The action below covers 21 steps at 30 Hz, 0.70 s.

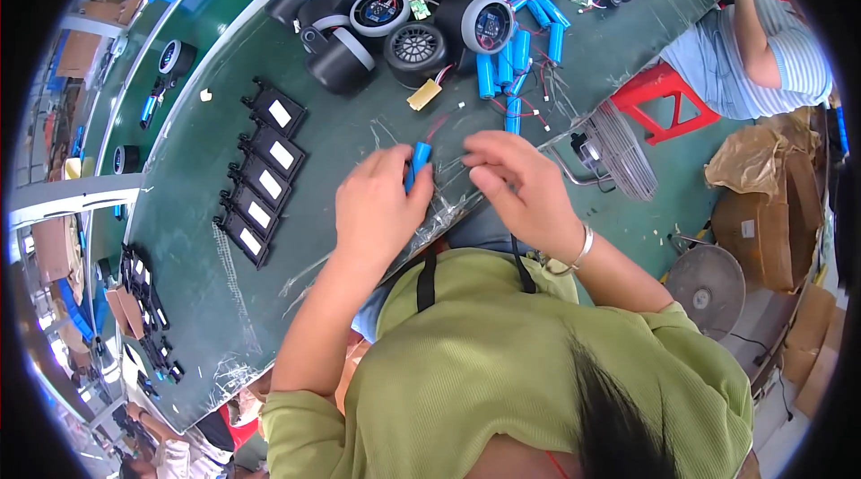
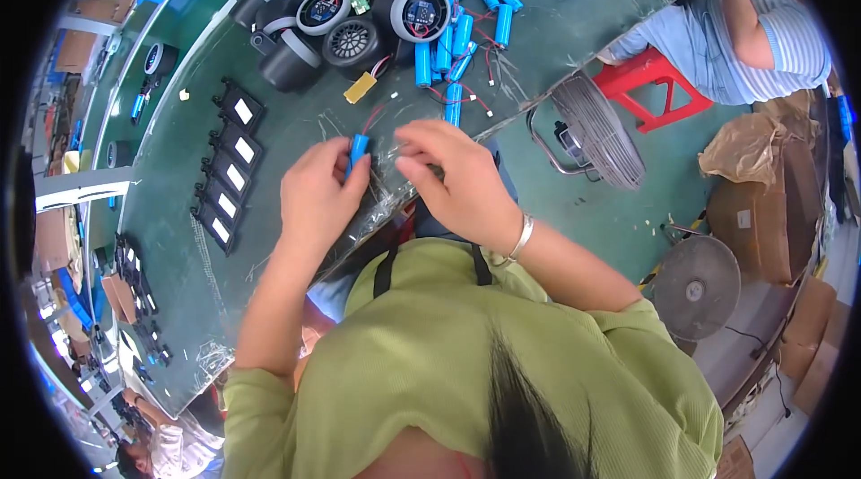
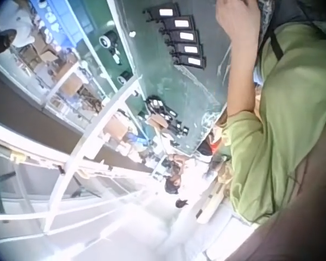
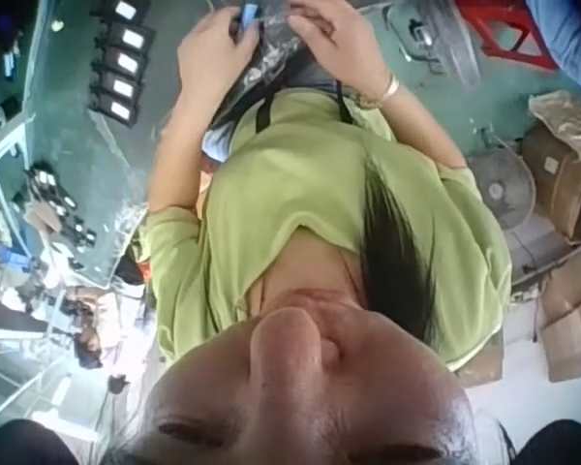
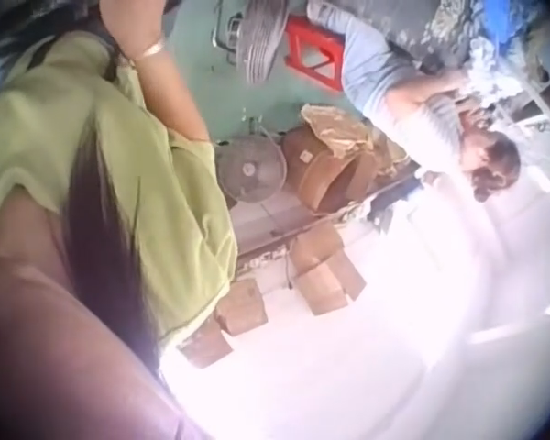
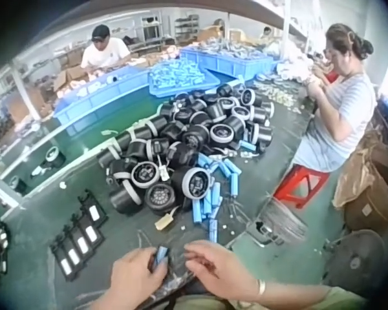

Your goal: Assembling electronic components by connecting circuit boards and wires into plastic housings on a production line.

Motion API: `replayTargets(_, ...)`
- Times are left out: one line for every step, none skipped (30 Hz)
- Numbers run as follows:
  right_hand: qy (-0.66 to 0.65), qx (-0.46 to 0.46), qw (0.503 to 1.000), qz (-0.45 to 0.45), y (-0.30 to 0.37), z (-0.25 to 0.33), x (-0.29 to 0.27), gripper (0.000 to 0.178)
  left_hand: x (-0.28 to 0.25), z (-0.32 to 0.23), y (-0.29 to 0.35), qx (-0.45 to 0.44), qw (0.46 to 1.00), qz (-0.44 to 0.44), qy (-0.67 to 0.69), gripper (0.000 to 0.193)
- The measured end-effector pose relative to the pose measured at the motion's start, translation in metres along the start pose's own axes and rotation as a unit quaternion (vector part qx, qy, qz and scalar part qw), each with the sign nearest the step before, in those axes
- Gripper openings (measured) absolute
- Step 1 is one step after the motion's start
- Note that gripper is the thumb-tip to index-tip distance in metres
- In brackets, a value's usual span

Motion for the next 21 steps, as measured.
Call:
replayTargets(0.000, -0.001, 1.000, -0.002, 0.000, 0.000, 0.003, 0.025, -0.002, 0.000, 0.004, -0.011, 0.998, -0.013, 0.058, 0.020)
replayTargets(-0.112, 0.051, 0.992, -0.025, 0.000, -0.010, 0.004, 0.026, -0.010, -0.005, 0.009, -0.008, 0.995, -0.051, 0.083, 0.014)
replayTargets(-0.221, 0.102, 0.969, -0.047, 0.000, -0.020, 0.006, 0.028, -0.011, -0.007, 0.015, -0.007, 0.995, -0.051, 0.083, 0.014)
replayTargets(-0.220, 0.101, 0.969, -0.048, -0.002, -0.018, 0.008, 0.028, -0.012, -0.010, 0.019, 0.002, 0.994, -0.056, 0.091, 0.015)
replayTargets(-0.282, 0.116, 0.952, -0.043, -0.004, -0.019, 0.012, 0.028, -0.013, -0.013, 0.021, 0.011, 0.993, -0.061, 0.099, 0.015)
replayTargets(-0.342, 0.130, 0.930, -0.035, -0.005, -0.020, 0.017, 0.028, -0.015, -0.020, 0.023, 0.042, 0.994, -0.069, 0.070, 0.017)
replayTargets(-0.342, 0.113, 0.932, -0.035, -0.010, -0.017, 0.015, 0.023, -0.014, -0.023, 0.024, 0.045, 0.994, -0.063, 0.073, 0.018)
replayTargets(-0.342, 0.112, 0.932, -0.034, -0.010, -0.015, 0.013, 0.023, -0.013, -0.026, 0.025, 0.048, 0.994, -0.058, 0.075, 0.018)
replayTargets(-0.368, 0.133, 0.920, -0.019, -0.009, -0.014, 0.015, 0.022, -0.008, -0.027, 0.026, 0.076, 0.992, -0.008, 0.097, 0.021)
replayTargets(-0.392, 0.154, 0.907, -0.005, -0.008, -0.014, 0.015, 0.021, -0.008, -0.026, 0.022, 0.099, 0.977, 0.033, 0.187, 0.023)
replayTargets(-0.331, 0.114, 0.936, 0.036, -0.010, -0.005, 0.011, 0.020, -0.010, -0.025, 0.018, 0.121, 0.951, 0.074, 0.275, 0.026)
replayTargets(-0.305, 0.088, 0.947, 0.046, -0.011, -0.001, 0.006, 0.021, -0.009, 0.008, 0.011, -0.007, 0.945, 0.016, 0.327, 0.029)
replayTargets(-0.279, 0.063, 0.956, 0.058, -0.012, 0.006, 0.003, 0.023, -0.034, 0.004, -0.006, 0.060, 0.969, -0.080, 0.228, 0.030)
replayTargets(-0.246, 0.057, 0.966, 0.063, -0.016, 0.007, 0.001, 0.022, -0.037, -0.008, -0.019, 0.138, 0.979, -0.126, 0.085, 0.029)
replayTargets(-0.246, 0.055, 0.966, 0.065, -0.016, 0.006, 0.000, 0.022, -0.034, -0.021, -0.029, 0.213, 0.960, -0.170, -0.061, 0.028)
replayTargets(-0.262, 0.057, 0.962, 0.053, -0.017, 0.005, -0.002, 0.022, -0.023, -0.032, -0.034, 0.296, 0.933, -0.147, -0.141, 0.027)
replayTargets(-0.278, 0.059, 0.958, 0.041, -0.018, 0.003, -0.003, 0.021, -0.020, -0.034, -0.036, 0.327, 0.925, -0.131, -0.143, 0.028)
replayTargets(-0.302, 0.030, 0.952, 0.037, -0.018, 0.005, -0.004, 0.015, -0.014, -0.036, -0.038, 0.360, 0.915, -0.112, -0.143, 0.029)
replayTargets(-0.302, 0.027, 0.952, 0.037, -0.018, 0.007, -0.006, 0.015, -0.020, -0.036, -0.040, 0.378, 0.908, -0.139, -0.112, 0.027)
replayTargets(-0.259, 0.049, 0.964, 0.027, -0.018, 0.006, -0.010, 0.013, -0.021, -0.036, -0.040, 0.378, 0.908, -0.141, -0.114, 0.027)
replayTargets(-0.216, 0.072, 0.974, 0.013, -0.017, 0.002, -0.014, 0.012, -0.034, -0.036, -0.038, 0.364, 0.911, -0.186, -0.046, 0.023)
Point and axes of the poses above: each hand's wrist, its own y-axis away from the middle knuckle, its own x-axis out of the palm, z = x × y, the point moved 9 cm from there along -y, towards the middle knuckle, and after that the axes turned 2 degrees about x, right-handed, at the moved point
